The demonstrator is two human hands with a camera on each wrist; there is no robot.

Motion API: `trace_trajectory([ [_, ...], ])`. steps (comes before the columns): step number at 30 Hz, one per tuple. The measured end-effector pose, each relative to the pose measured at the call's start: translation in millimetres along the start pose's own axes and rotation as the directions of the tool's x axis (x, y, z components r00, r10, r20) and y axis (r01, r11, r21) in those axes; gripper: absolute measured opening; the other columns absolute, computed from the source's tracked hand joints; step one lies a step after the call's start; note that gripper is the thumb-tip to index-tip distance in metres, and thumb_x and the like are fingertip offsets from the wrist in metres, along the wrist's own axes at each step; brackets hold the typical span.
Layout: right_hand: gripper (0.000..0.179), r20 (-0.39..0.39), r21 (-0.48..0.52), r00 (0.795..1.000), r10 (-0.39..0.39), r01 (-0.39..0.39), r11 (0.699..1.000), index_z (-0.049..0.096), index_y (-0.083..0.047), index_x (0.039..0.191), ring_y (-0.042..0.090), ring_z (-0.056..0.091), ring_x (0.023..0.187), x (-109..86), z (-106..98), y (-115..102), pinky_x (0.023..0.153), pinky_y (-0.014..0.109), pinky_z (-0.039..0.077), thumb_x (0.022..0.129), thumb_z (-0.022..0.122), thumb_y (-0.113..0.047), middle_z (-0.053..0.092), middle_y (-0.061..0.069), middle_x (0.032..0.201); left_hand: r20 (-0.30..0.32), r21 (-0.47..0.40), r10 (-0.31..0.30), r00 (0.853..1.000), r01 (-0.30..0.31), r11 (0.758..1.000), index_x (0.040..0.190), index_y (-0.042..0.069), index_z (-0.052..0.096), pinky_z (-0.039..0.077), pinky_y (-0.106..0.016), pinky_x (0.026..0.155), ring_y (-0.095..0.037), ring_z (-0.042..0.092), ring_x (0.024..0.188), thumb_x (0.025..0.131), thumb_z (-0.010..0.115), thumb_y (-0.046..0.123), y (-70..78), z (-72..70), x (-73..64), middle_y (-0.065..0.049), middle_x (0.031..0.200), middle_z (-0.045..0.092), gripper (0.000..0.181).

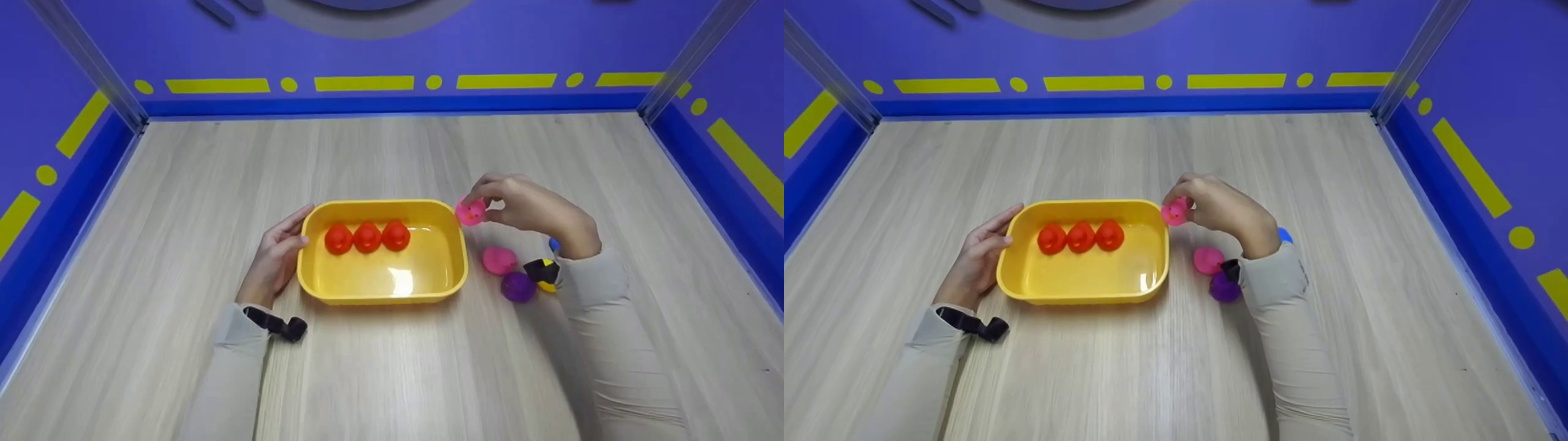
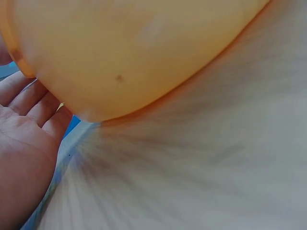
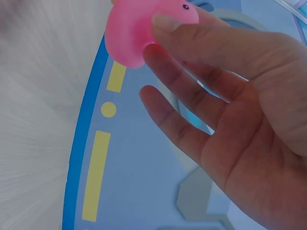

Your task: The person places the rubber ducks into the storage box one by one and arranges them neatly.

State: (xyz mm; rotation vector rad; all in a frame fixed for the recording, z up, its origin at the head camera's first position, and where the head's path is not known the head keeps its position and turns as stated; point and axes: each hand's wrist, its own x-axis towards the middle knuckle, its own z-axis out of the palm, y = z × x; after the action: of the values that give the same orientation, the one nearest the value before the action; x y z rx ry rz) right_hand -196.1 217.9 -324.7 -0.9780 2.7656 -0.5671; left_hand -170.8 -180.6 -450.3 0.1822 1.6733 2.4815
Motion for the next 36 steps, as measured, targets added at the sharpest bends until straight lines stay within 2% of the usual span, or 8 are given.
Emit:
trace_trajectory([
  [6,0.027,0.007,0.007,1.0,0.013,-0.013,1.0,0.072,-0.012,0.106,0.019,0.063,0.095,3.1,-2,-6,0.083,0.034,0.058,0.082,0.072,-0.001,0.066,0.003,0.102,-0.001,0.012,0.01,1.0,-0.01,1.0,0.145,-0.008,0.032,0.04,-0.026,0.108,-0.013,0.047,0.129,0.085,0.043,-0.011,0.9,1.8,0.9,-0.018,0.15,0.039,0.06],
  [13,0.027,0.015,0.025,0.998,-0.062,0.061,0.998,0.073,-0.009,0.104,0.019,0.064,0.094,8.5,0,-8,0.082,0.034,0.058,0.08,0.073,0.0,0.067,0.005,0.101,-0.001,0.004,0.012,1.0,-0.012,1.0,0.145,-0.009,0.032,0.04,-0.025,0.108,-0.014,0.047,0.129,0.086,0.042,-0.011,-0.1,1.6,-0.1,-0.019,0.15,0.039,0.06],
  [21,0.027,0.036,0.046,0.986,-0.161,0.159,0.986,0.074,-0.009,0.104,0.02,0.065,0.091,17.8,0,-13,0.082,0.035,0.057,0.079,0.074,0.001,0.069,0.005,0.1,0.003,0.001,0.005,1.0,-0.005,1.0,0.145,-0.007,0.033,0.04,-0.024,0.108,-0.013,0.047,0.13,0.086,0.044,-0.01,-0.2,0.5,0.0,-0.018,0.15,0.039,0.06],
  [28,0.027,0.074,0.065,0.983,-0.17,0.166,0.984,0.074,-0.007,0.103,0.022,0.065,0.092,26.3,3,-19,0.083,0.036,0.058,0.078,0.073,0.003,0.069,0.006,0.1,-0.006,-0.01,-0.016,1.0,0.016,1.0,0.145,-0.005,0.036,0.04,-0.024,0.108,-0.014,0.047,0.13,0.085,0.046,-0.008,0.9,1.1,-1.2,-0.012,0.147,0.045,0.06],
  [36,0.026,0.116,0.011,0.983,-0.14,0.139,0.99,0.074,-0.006,0.104,0.022,0.066,0.094,33.2,7,-27,0.083,0.034,0.058,0.08,0.072,0.003,0.07,0.007,0.102,-0.003,-0.007,-0.012,1.0,0.012,1.0,0.145,-0.004,0.036,0.039,-0.026,0.109,-0.016,0.046,0.132,0.086,0.045,-0.009,1.0,0.0,-1.1,-0.014,0.149,0.042,0.06],
])
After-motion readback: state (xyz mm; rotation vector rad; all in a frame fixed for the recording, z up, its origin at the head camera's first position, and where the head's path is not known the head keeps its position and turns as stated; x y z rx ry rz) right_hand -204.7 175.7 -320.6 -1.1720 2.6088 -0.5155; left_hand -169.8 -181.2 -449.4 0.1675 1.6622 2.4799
